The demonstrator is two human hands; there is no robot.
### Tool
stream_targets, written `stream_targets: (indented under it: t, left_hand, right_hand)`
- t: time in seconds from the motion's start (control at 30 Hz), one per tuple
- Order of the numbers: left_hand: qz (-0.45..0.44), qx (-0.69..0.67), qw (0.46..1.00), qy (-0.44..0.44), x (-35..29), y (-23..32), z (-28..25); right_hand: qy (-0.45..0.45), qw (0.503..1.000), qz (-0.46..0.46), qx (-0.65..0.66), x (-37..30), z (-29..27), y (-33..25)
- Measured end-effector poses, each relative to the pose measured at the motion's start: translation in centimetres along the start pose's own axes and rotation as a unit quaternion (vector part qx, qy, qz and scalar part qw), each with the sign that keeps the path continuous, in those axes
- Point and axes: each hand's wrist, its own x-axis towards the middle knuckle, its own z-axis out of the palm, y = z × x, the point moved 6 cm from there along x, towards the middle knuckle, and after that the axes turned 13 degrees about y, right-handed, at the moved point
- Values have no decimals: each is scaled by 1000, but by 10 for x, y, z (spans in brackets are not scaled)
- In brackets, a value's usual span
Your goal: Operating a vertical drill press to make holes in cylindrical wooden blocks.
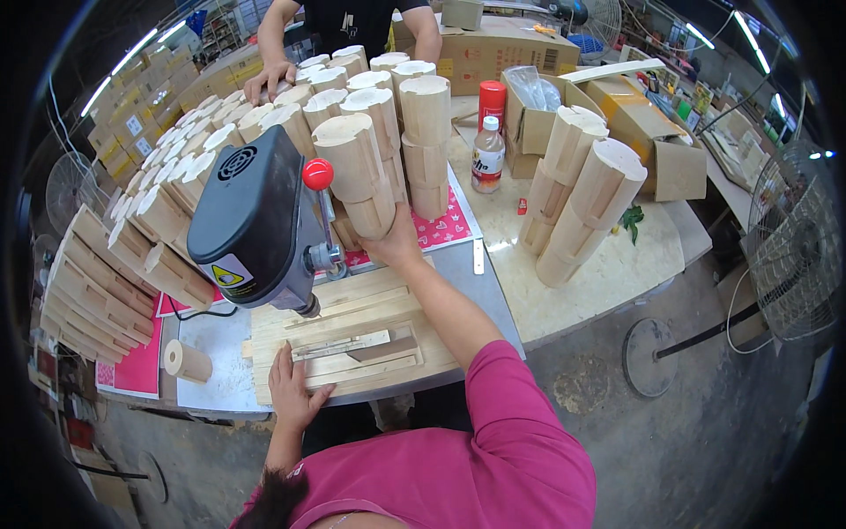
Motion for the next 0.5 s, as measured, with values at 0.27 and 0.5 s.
stream_targets:
  t: [0.27,0.5]
  left_hand:
    - [-5,-17,1000,24,2,-1,0]
    - [-5,-13,1000,23,2,0,-1]
  right_hand:
    - [17,1000,-5,-10,1,-2,-7]
    - [-8,1000,-23,0,8,-16,-33]
